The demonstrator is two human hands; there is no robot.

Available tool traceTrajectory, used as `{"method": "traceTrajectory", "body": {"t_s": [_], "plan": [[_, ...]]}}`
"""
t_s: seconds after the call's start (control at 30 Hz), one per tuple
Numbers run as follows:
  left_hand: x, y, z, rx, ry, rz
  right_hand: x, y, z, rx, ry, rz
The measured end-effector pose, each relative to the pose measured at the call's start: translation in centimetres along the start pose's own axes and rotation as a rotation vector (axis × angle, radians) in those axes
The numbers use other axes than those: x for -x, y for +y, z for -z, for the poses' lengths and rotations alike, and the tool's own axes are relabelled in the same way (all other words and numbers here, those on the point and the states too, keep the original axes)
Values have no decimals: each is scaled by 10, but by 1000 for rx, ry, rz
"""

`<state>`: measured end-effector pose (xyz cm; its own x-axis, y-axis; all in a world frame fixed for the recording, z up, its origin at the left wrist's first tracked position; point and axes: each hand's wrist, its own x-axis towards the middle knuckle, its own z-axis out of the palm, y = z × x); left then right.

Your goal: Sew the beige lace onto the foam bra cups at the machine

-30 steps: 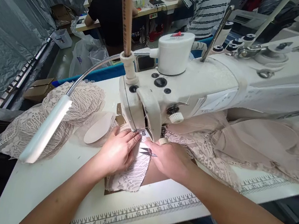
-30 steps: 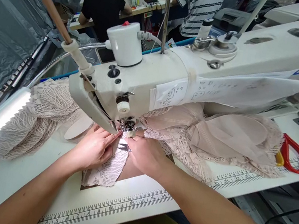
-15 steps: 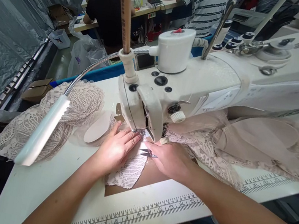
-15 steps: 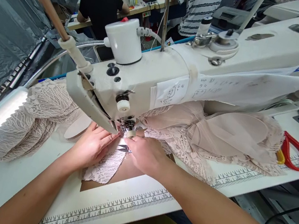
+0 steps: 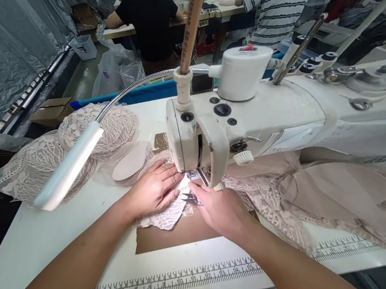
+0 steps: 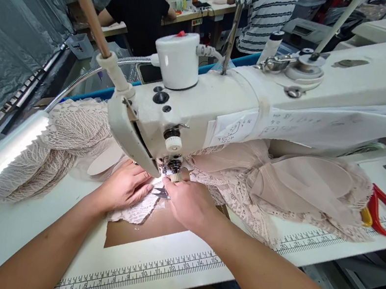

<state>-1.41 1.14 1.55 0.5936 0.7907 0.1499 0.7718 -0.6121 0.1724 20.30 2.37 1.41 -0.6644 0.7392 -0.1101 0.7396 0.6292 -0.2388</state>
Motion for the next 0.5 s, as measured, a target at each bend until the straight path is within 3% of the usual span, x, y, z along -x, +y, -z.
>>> {"method": "traceTrajectory", "body": {"t_s": [0.33,0.5], "plan": [[5,6,-6,55,27,191,2,4,-7,-185,133,20],[17,32,1,44,-29,286,5,8,-7,-382,274,169]]}}
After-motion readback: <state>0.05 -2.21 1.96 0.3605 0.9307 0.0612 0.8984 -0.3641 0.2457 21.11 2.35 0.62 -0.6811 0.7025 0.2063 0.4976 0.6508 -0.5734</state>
